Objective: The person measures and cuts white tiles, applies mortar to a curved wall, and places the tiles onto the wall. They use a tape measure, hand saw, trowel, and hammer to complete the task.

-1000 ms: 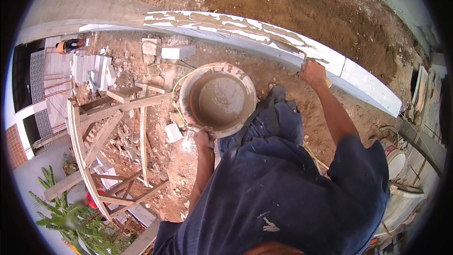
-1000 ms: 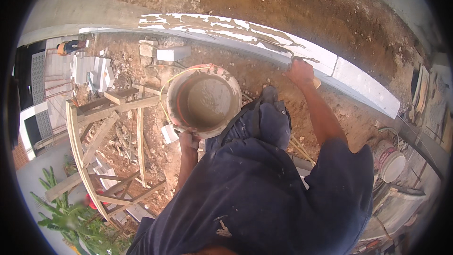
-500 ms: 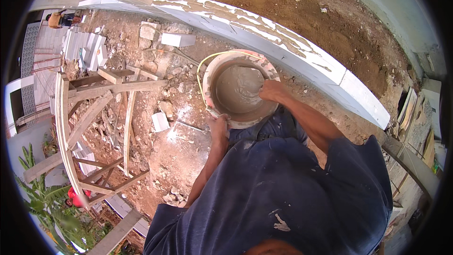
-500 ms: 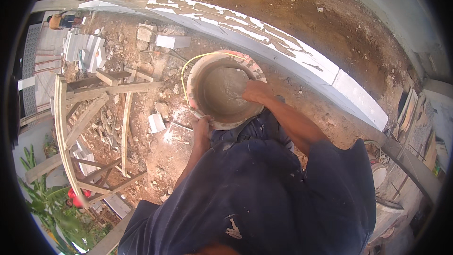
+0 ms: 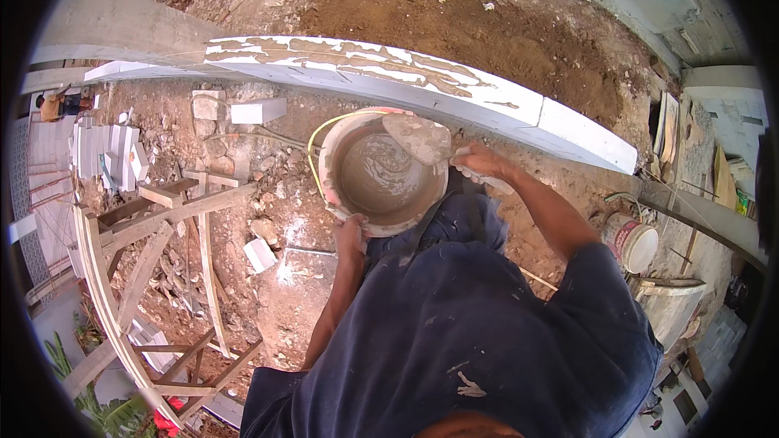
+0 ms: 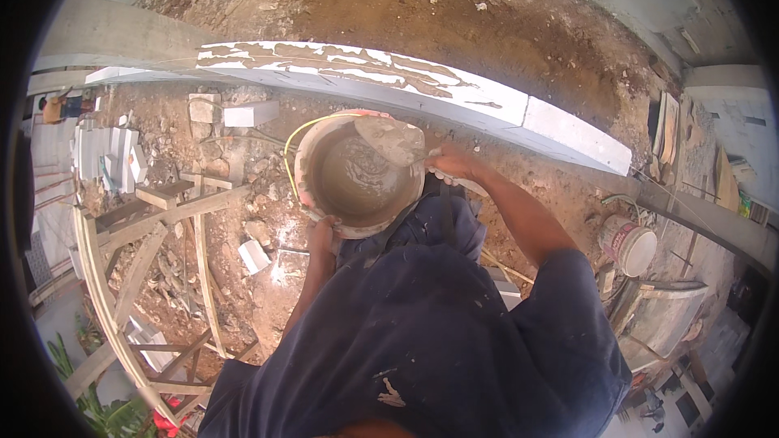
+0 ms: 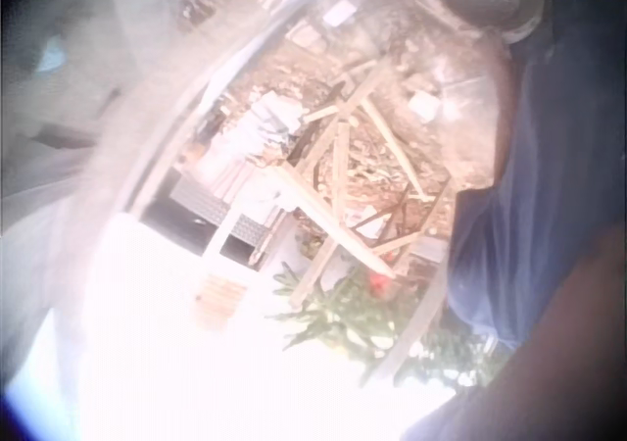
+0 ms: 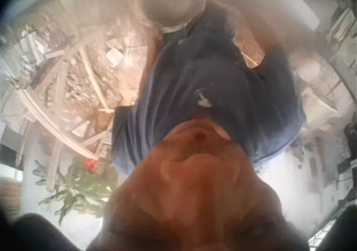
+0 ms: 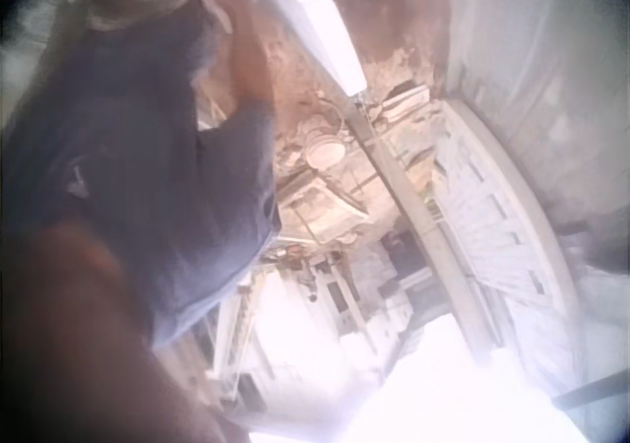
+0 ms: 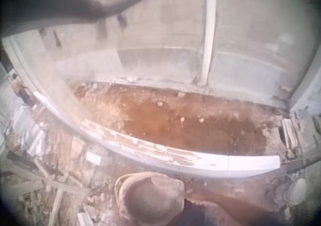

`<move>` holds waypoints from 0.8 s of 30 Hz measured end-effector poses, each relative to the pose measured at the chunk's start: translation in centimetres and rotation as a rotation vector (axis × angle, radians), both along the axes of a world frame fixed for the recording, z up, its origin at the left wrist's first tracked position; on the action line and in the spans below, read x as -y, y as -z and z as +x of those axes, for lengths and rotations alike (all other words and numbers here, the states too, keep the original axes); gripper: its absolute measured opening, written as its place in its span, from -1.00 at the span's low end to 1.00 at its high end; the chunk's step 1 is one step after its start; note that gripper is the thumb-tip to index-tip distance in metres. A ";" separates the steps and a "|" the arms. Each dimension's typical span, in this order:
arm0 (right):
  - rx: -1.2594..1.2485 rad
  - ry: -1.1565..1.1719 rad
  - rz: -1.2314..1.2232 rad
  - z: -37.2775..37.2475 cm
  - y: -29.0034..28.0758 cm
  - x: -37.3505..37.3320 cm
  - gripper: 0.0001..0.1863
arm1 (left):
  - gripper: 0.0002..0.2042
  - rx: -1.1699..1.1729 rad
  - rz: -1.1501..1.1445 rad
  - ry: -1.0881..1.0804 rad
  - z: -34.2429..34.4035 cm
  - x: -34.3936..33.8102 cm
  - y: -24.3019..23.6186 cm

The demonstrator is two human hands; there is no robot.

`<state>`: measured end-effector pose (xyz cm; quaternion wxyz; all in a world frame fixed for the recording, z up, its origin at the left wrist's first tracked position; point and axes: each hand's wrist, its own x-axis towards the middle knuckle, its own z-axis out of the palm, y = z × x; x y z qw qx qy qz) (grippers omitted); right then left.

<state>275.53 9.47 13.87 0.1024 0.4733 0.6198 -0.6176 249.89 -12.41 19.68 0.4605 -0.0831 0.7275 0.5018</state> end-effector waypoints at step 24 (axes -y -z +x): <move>0.493 -0.278 0.782 14.8 3.0 -13.1 -0.66 | -0.90 -0.161 -0.128 -0.324 14.6 5.3 3.4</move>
